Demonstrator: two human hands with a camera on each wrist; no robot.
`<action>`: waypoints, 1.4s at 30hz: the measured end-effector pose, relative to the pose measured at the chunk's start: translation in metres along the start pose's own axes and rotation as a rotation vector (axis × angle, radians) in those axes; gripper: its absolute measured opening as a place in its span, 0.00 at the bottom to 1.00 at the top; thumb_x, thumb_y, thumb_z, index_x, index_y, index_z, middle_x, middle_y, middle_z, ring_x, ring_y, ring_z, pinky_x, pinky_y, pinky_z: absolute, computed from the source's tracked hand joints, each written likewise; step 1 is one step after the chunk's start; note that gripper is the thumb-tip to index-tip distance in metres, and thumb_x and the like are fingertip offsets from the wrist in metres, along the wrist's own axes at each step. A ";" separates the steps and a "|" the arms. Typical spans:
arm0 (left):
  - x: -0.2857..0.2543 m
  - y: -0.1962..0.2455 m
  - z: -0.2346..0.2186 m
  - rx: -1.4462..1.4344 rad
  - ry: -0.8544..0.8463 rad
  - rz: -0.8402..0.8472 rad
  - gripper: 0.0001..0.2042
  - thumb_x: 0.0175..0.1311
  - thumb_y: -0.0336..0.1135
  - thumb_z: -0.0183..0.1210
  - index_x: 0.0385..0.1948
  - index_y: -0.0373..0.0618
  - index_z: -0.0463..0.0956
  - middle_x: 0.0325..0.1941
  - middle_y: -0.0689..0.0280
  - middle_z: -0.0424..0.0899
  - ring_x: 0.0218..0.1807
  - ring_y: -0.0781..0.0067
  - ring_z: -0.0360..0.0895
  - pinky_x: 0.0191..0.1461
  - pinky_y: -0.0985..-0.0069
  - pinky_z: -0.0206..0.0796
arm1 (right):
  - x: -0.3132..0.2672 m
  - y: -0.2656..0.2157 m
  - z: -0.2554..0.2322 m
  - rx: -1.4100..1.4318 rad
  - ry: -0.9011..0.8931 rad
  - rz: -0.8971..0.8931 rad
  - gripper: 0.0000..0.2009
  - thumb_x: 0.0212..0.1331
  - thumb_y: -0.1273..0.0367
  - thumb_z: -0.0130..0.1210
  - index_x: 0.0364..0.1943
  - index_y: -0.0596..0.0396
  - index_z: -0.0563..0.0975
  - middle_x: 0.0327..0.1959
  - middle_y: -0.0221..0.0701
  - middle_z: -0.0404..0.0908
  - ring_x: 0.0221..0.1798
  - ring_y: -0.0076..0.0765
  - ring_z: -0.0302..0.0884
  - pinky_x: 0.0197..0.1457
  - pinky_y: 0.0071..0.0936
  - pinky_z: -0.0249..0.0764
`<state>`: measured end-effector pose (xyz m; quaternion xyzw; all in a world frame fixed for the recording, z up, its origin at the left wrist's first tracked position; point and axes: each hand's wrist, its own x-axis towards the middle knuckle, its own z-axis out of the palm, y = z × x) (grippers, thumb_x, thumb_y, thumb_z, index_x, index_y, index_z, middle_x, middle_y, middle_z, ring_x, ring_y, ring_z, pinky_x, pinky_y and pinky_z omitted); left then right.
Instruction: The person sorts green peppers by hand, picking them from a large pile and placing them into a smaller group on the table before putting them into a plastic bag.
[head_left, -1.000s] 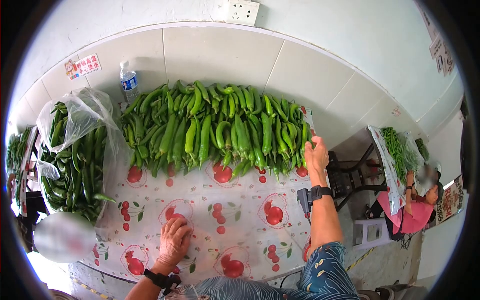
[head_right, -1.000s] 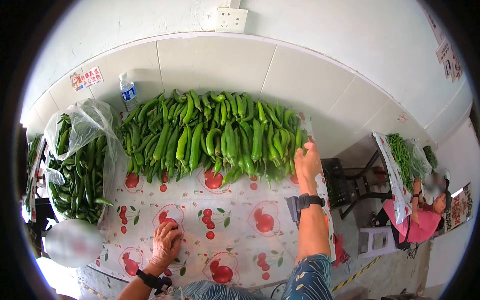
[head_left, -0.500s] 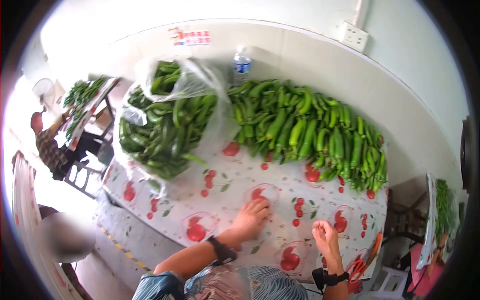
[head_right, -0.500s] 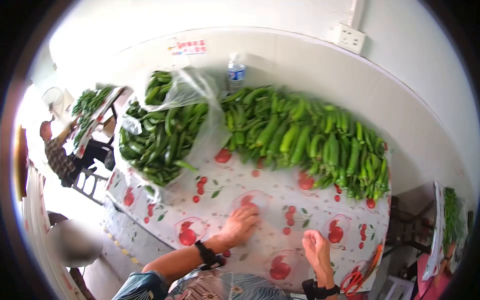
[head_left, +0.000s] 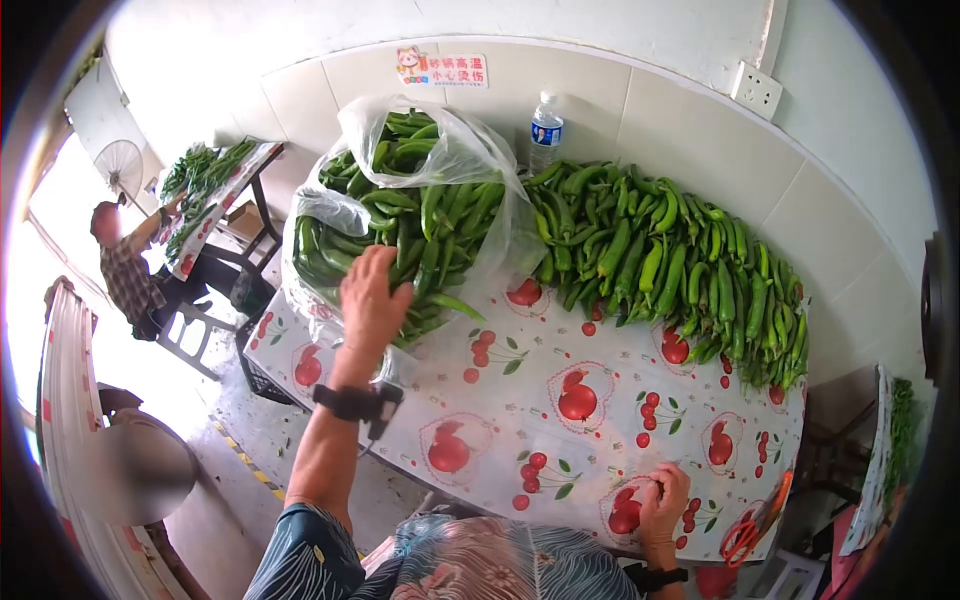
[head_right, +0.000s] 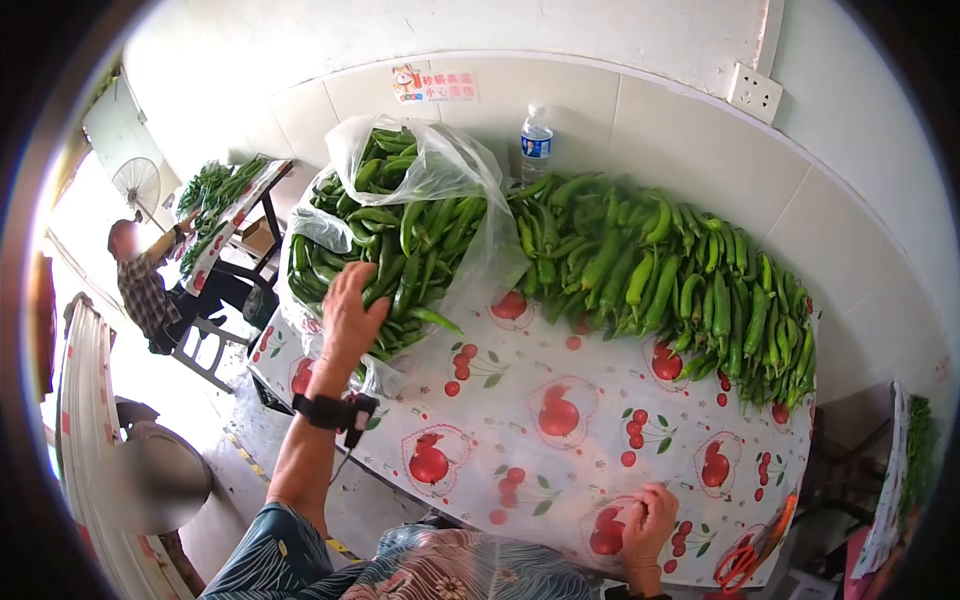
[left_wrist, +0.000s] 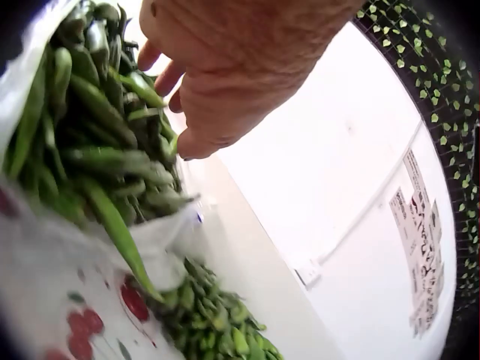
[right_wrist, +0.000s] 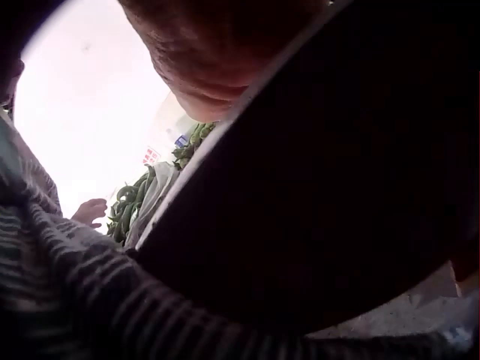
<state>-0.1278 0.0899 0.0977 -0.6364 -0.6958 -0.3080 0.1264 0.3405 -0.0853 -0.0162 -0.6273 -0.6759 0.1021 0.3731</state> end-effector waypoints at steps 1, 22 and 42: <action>0.002 -0.013 -0.003 0.031 -0.070 -0.071 0.31 0.48 0.35 0.66 0.58 0.46 0.66 0.60 0.59 0.70 0.63 0.56 0.65 0.63 0.59 0.57 | 0.001 -0.001 0.000 -0.002 0.002 0.001 0.08 0.50 0.78 0.51 0.35 0.57 0.75 0.43 0.39 0.76 0.47 0.48 0.71 0.51 0.40 0.69; 0.016 -0.022 0.025 0.224 -0.257 -0.071 0.40 0.43 0.28 0.64 0.65 0.58 0.59 0.56 0.63 0.75 0.61 0.59 0.68 0.57 0.53 0.55 | 0.004 -0.007 0.000 0.028 0.038 0.062 0.06 0.52 0.79 0.51 0.34 0.58 0.74 0.42 0.39 0.76 0.46 0.47 0.71 0.52 0.38 0.68; 0.007 -0.030 0.027 -0.129 -0.151 0.032 0.36 0.45 0.22 0.62 0.62 0.54 0.62 0.55 0.63 0.72 0.61 0.55 0.66 0.53 0.57 0.65 | 0.082 -0.085 0.019 0.177 -0.217 0.181 0.09 0.55 0.75 0.54 0.41 0.59 0.76 0.39 0.36 0.80 0.39 0.36 0.79 0.40 0.30 0.75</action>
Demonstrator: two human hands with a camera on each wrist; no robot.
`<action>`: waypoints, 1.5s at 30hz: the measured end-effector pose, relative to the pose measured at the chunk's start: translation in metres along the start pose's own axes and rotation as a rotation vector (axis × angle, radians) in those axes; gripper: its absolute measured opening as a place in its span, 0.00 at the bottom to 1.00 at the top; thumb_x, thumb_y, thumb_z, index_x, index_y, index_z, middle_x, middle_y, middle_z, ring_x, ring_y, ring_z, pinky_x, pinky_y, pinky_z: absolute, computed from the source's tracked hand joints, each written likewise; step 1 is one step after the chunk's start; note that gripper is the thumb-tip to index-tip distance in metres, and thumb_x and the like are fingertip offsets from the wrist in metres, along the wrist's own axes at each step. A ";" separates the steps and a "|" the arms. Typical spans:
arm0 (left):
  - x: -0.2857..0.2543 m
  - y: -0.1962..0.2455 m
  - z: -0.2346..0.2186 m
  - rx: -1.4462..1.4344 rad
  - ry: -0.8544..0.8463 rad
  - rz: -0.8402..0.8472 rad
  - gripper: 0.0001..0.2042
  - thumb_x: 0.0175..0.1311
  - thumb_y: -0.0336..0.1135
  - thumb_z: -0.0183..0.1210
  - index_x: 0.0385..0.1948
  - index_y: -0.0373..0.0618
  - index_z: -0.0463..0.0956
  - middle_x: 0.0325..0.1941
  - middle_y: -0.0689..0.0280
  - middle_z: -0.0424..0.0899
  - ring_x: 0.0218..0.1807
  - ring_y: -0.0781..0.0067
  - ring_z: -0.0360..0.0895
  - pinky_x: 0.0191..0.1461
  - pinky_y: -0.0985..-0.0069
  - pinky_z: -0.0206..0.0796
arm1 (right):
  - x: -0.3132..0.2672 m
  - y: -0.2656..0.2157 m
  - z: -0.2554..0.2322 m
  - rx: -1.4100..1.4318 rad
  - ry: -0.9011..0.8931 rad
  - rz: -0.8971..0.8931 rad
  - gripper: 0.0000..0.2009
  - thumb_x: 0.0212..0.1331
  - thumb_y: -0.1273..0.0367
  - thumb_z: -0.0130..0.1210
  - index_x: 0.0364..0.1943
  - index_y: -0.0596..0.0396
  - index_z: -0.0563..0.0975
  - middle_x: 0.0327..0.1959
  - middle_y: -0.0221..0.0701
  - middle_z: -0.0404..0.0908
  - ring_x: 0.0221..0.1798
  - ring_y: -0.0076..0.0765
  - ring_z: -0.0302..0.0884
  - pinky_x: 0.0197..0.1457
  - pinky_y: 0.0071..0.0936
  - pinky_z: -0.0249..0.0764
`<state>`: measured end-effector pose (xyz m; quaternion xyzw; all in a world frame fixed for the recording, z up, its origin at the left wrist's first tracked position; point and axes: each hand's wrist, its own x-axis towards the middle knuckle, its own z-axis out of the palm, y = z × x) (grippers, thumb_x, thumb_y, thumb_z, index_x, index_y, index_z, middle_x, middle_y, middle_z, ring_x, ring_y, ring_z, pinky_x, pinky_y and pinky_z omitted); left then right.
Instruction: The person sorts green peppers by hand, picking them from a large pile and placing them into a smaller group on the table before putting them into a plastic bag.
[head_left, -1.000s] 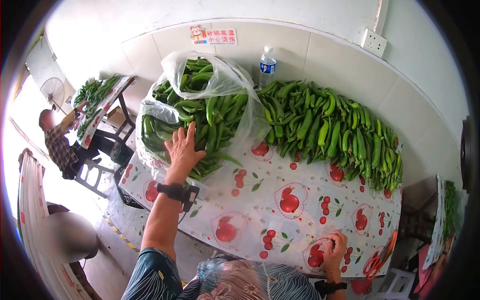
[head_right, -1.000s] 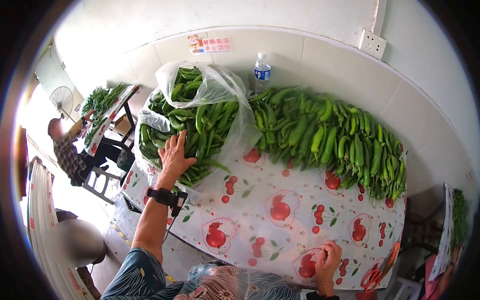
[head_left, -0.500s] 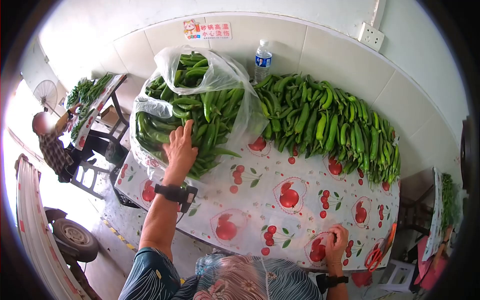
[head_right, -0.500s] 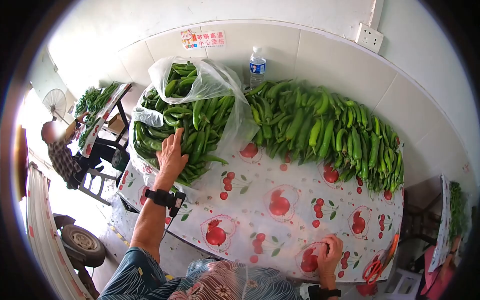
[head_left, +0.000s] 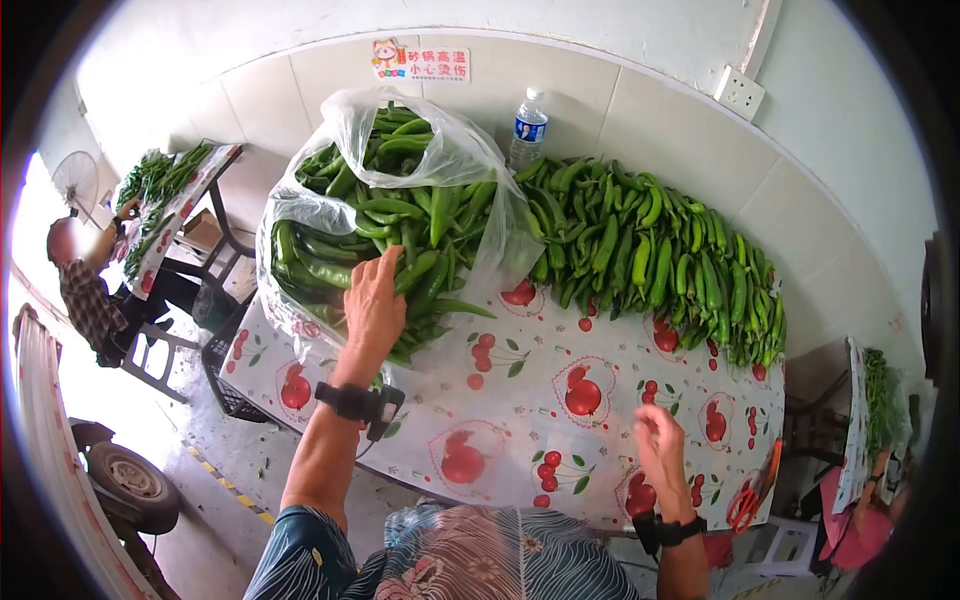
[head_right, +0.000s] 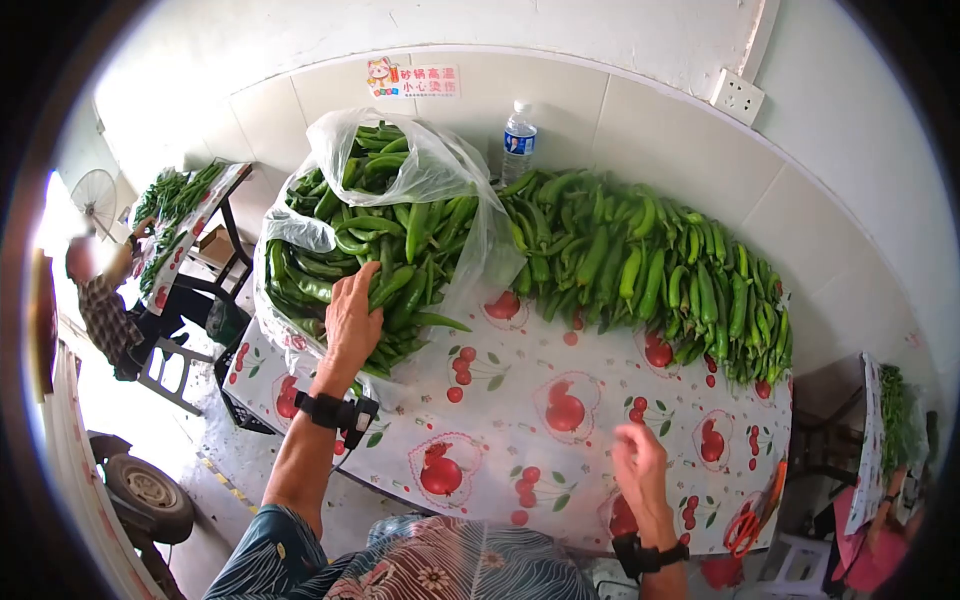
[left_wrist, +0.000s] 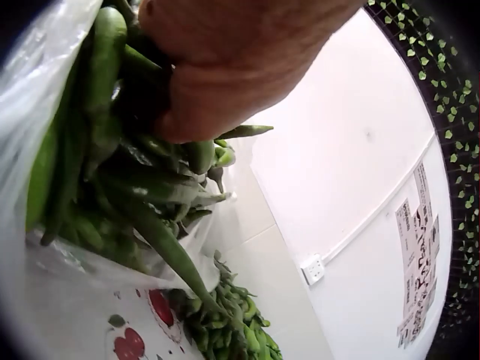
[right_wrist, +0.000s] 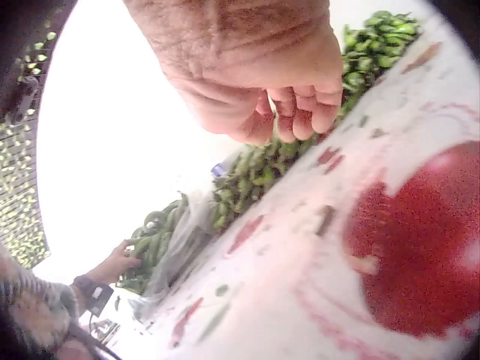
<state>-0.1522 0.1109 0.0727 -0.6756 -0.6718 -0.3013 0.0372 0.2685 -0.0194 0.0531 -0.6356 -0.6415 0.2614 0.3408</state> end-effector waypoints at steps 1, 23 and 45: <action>-0.003 0.006 -0.001 0.000 0.001 0.024 0.36 0.45 0.22 0.62 0.61 0.54 0.62 0.54 0.63 0.73 0.61 0.56 0.66 0.53 0.58 0.65 | 0.011 -0.016 0.006 0.034 -0.071 0.023 0.09 0.56 0.75 0.55 0.42 0.59 0.76 0.39 0.36 0.81 0.39 0.34 0.79 0.40 0.29 0.75; -0.033 0.029 0.000 -0.181 -0.004 0.466 0.25 0.38 0.21 0.58 0.46 0.48 0.74 0.45 0.65 0.76 0.53 0.60 0.71 0.51 0.64 0.63 | 0.217 -0.150 0.171 0.387 -0.280 -0.272 0.34 0.57 0.56 0.62 0.60 0.64 0.63 0.53 0.47 0.74 0.55 0.40 0.73 0.55 0.33 0.72; -0.101 0.079 0.043 -0.317 -0.551 0.780 0.18 0.56 0.34 0.53 0.50 0.52 0.74 0.64 0.68 0.69 0.68 0.66 0.63 0.66 0.59 0.59 | 0.218 -0.138 0.169 -0.125 -0.622 -0.238 0.13 0.48 0.67 0.53 0.31 0.65 0.72 0.22 0.52 0.72 0.23 0.51 0.71 0.34 0.42 0.69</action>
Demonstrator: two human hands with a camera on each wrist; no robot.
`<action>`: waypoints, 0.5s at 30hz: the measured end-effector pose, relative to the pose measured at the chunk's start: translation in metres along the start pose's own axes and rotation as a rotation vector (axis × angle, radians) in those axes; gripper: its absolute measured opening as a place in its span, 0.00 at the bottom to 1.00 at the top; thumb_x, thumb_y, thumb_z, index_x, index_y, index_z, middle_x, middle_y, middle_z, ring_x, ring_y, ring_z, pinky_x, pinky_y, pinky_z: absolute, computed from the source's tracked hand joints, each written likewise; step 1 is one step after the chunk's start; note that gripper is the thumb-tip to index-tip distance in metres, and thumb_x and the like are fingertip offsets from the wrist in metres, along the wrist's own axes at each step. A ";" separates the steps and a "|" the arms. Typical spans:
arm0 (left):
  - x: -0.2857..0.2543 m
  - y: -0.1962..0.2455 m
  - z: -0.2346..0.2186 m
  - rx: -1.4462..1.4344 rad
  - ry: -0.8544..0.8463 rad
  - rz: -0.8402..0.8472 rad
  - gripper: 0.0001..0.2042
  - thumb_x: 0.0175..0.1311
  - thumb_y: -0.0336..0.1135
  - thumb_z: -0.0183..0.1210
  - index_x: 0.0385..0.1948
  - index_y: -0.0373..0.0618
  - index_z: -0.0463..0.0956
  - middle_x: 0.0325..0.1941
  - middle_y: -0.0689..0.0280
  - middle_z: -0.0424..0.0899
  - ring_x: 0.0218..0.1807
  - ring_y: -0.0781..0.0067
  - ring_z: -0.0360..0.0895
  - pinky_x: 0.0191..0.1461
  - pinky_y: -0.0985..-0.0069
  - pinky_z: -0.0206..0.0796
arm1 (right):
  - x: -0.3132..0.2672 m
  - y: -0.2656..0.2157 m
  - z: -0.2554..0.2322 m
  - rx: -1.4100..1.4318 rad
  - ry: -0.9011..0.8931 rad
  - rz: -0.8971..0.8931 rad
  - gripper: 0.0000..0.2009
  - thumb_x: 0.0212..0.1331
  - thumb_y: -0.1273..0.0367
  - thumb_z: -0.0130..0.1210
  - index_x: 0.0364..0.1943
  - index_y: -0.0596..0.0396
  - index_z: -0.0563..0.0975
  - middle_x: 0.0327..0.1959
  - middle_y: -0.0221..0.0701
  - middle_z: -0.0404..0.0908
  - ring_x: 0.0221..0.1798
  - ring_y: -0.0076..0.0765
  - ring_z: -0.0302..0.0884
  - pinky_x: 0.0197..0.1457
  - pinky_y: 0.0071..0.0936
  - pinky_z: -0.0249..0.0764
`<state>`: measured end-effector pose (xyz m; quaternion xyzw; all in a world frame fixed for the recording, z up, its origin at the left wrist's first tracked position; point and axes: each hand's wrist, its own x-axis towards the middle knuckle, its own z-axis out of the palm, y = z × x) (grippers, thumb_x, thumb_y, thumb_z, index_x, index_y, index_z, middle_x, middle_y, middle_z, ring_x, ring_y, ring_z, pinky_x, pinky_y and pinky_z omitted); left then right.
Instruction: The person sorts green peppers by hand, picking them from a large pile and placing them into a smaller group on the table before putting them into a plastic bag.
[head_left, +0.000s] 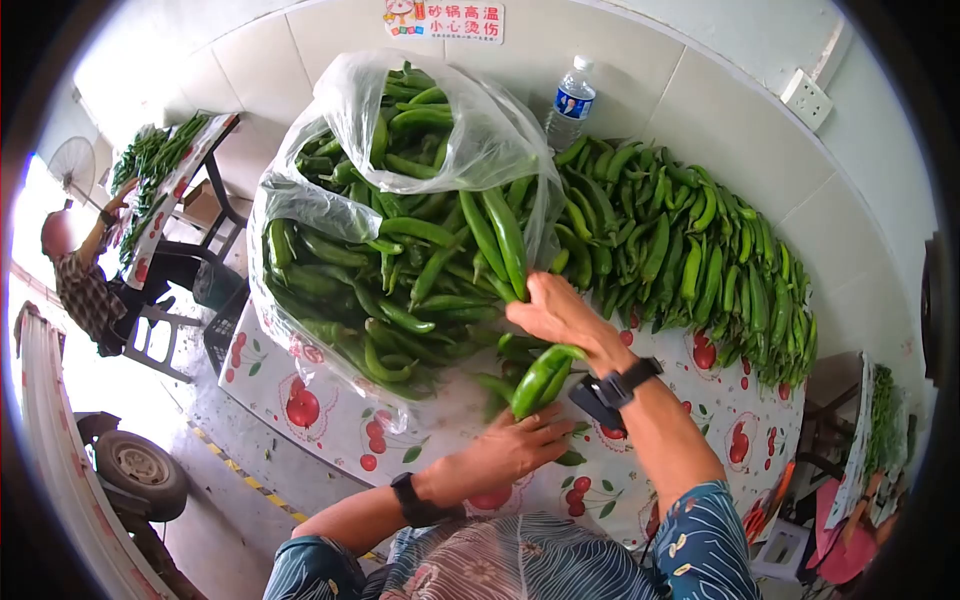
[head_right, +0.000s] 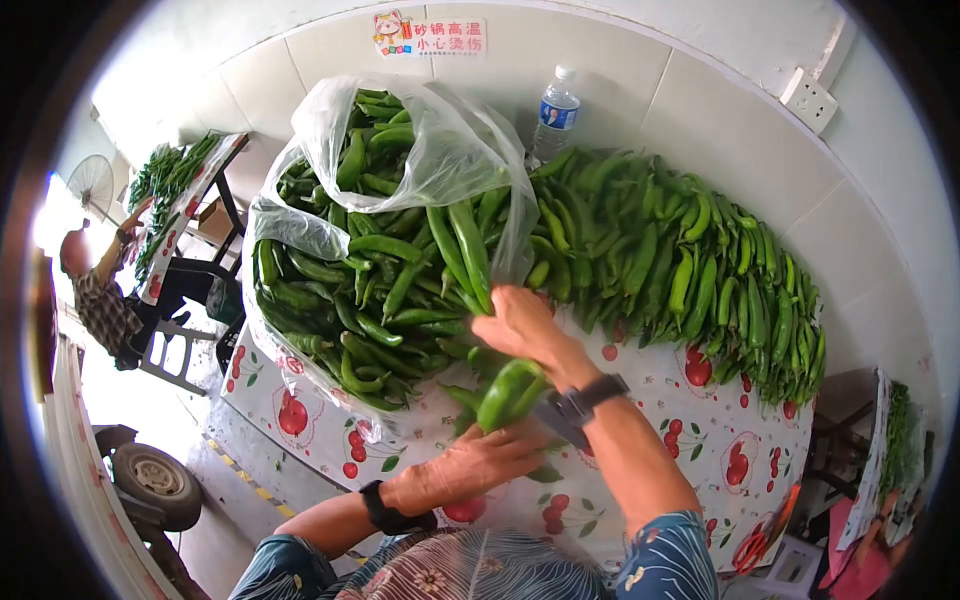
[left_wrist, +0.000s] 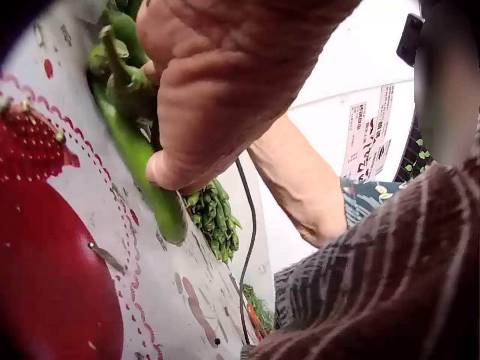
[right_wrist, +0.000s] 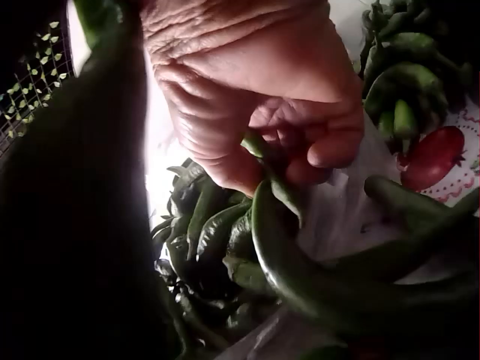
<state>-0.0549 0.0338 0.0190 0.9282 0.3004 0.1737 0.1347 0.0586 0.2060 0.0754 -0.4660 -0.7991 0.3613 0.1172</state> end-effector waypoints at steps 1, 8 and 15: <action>-0.007 0.000 0.003 -0.018 -0.007 -0.013 0.17 0.55 0.33 0.53 0.49 0.51 0.74 0.65 0.67 0.69 0.70 0.64 0.61 0.67 0.57 0.58 | -0.008 0.008 0.002 -0.039 0.015 -0.038 0.13 0.48 0.67 0.53 0.33 0.65 0.72 0.23 0.52 0.73 0.24 0.54 0.71 0.34 0.43 0.69; -0.011 0.013 -0.014 -0.043 -0.080 -0.023 0.16 0.56 0.32 0.54 0.48 0.51 0.75 0.65 0.65 0.68 0.70 0.63 0.60 0.66 0.50 0.58 | -0.062 0.023 -0.017 -0.268 -0.220 -0.107 0.14 0.49 0.65 0.60 0.33 0.61 0.73 0.24 0.50 0.75 0.30 0.59 0.75 0.35 0.45 0.69; -0.003 0.017 -0.041 0.016 -0.212 -0.099 0.17 0.54 0.32 0.56 0.48 0.52 0.75 0.60 0.71 0.72 0.69 0.64 0.63 0.68 0.40 0.49 | -0.076 0.029 -0.055 -0.303 -0.309 -0.131 0.15 0.48 0.75 0.57 0.43 0.55 0.75 0.35 0.43 0.79 0.36 0.52 0.78 0.40 0.42 0.73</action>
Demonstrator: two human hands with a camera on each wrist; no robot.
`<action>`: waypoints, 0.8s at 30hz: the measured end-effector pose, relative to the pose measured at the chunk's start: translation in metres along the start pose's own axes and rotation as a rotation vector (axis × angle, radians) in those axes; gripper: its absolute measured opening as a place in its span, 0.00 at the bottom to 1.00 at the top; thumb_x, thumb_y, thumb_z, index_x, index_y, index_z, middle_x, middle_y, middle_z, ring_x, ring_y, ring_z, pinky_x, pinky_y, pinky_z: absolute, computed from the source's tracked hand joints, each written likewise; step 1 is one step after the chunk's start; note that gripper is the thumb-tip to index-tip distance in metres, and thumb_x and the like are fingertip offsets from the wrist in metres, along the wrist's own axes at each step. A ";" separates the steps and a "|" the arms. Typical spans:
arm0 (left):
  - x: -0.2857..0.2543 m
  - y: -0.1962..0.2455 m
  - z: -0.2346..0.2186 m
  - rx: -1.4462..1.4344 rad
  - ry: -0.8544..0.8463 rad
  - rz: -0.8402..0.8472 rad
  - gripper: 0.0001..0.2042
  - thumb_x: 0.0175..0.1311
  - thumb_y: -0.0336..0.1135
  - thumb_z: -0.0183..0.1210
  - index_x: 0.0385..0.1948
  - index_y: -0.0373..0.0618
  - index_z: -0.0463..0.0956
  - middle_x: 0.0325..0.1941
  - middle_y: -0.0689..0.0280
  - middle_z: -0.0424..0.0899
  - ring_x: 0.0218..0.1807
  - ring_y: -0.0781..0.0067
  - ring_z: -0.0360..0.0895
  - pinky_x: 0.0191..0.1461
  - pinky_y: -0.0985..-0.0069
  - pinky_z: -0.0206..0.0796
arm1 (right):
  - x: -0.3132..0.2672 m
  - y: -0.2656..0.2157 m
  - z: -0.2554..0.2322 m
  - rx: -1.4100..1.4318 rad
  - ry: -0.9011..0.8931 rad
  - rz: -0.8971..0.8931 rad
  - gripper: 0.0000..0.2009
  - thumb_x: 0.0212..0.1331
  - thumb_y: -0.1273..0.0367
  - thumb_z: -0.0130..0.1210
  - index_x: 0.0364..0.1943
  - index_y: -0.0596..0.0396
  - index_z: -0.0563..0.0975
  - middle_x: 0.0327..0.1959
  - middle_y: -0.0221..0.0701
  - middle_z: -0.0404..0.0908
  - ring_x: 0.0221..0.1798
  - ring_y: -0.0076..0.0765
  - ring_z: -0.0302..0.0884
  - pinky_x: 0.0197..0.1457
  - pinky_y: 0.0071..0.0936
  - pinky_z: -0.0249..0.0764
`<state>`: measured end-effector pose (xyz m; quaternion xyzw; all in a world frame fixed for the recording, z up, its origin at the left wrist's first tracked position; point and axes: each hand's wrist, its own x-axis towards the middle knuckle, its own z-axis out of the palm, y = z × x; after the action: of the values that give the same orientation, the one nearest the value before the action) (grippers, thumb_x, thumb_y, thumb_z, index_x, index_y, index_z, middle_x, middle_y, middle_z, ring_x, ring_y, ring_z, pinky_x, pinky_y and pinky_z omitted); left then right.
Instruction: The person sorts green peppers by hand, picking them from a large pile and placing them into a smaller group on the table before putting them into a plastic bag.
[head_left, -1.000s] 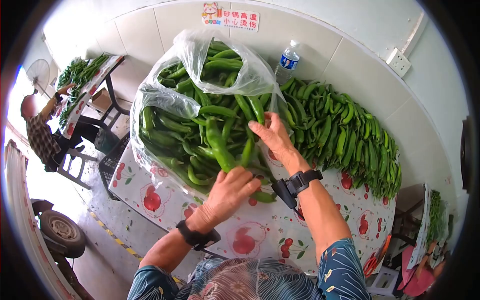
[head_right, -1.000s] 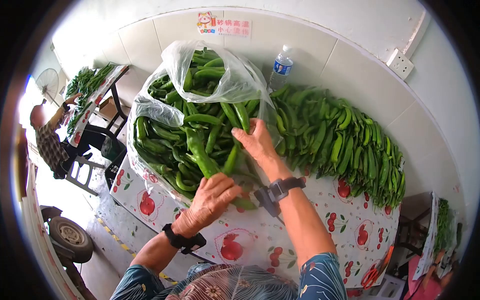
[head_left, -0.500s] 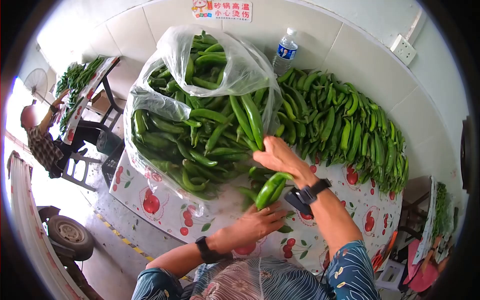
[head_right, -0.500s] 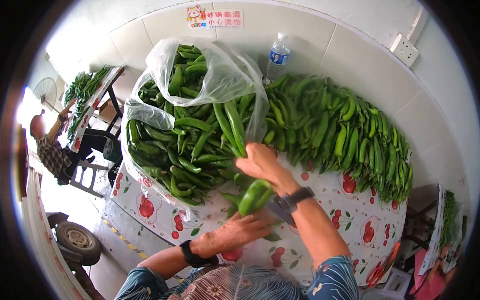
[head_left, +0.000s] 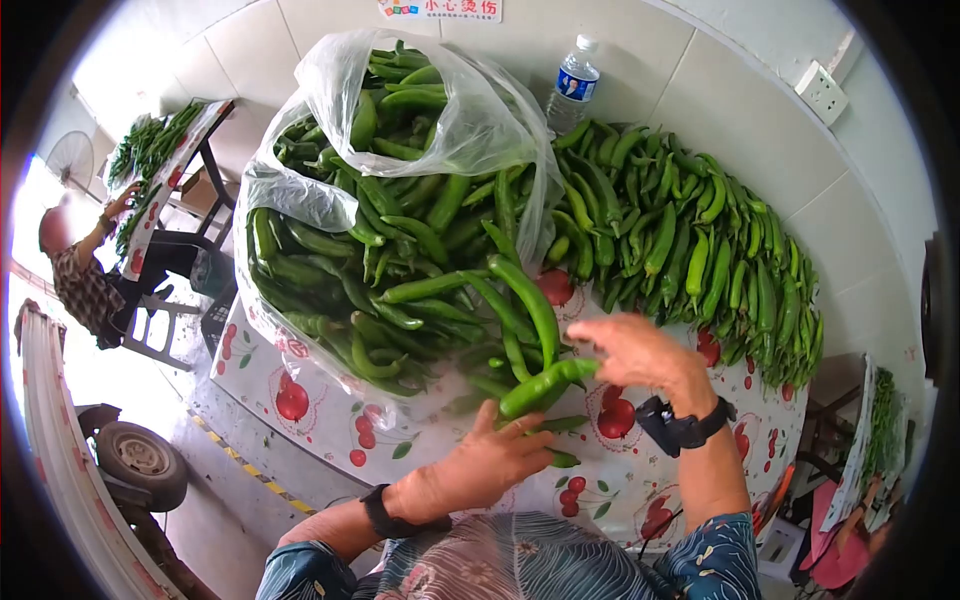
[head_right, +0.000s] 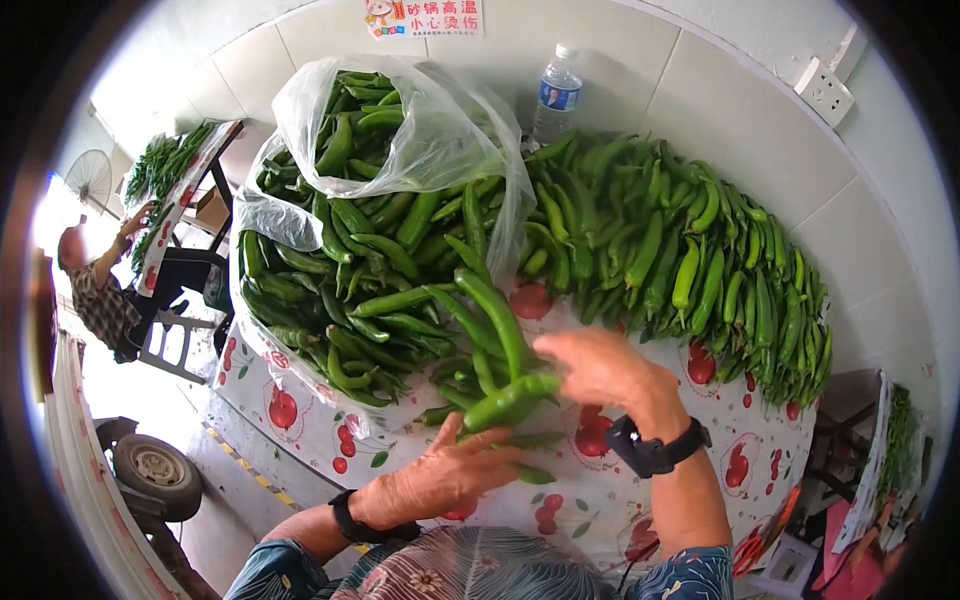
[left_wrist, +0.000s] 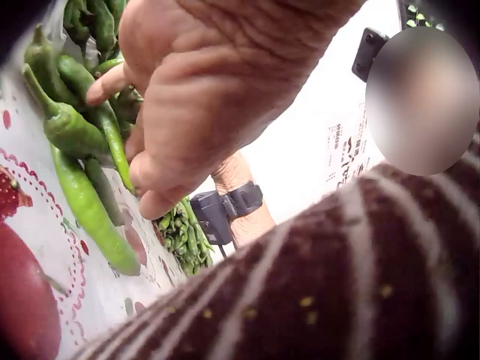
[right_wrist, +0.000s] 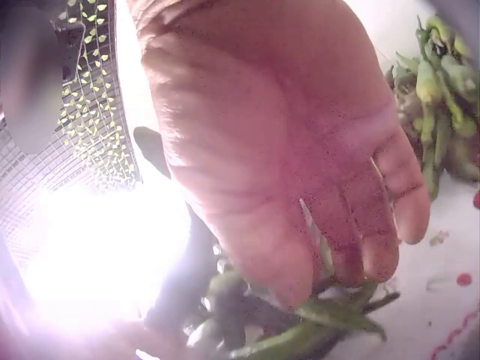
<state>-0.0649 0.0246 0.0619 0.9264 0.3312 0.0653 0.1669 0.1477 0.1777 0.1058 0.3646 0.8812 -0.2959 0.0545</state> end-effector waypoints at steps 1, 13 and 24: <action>0.000 -0.002 0.000 0.013 0.014 0.006 0.17 0.54 0.32 0.56 0.48 0.53 0.75 0.59 0.71 0.72 0.69 0.65 0.63 0.68 0.38 0.47 | 0.005 0.005 -0.005 0.020 0.141 -0.032 0.18 0.51 0.75 0.54 0.49 0.53 0.74 0.35 0.40 0.81 0.37 0.45 0.80 0.41 0.39 0.75; -0.009 -0.041 -0.038 -0.005 0.734 -0.231 0.18 0.42 0.24 0.61 0.41 0.45 0.76 0.51 0.57 0.75 0.57 0.53 0.71 0.63 0.58 0.60 | 0.124 -0.015 -0.001 0.340 0.719 -0.028 0.27 0.53 0.68 0.61 0.58 0.64 0.67 0.58 0.51 0.72 0.60 0.55 0.71 0.64 0.38 0.67; -0.051 -0.061 -0.044 0.041 0.385 -0.977 0.40 0.44 0.30 0.69 0.65 0.47 0.59 0.71 0.49 0.55 0.67 0.44 0.60 0.68 0.57 0.54 | 0.134 -0.044 0.023 0.240 0.707 -0.167 0.22 0.53 0.57 0.64 0.45 0.60 0.77 0.39 0.45 0.80 0.42 0.49 0.79 0.48 0.38 0.74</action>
<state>-0.1512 0.0482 0.0811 0.6383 0.7504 0.1426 0.0958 0.0177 0.2218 0.0661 0.3748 0.8315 -0.2564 -0.3200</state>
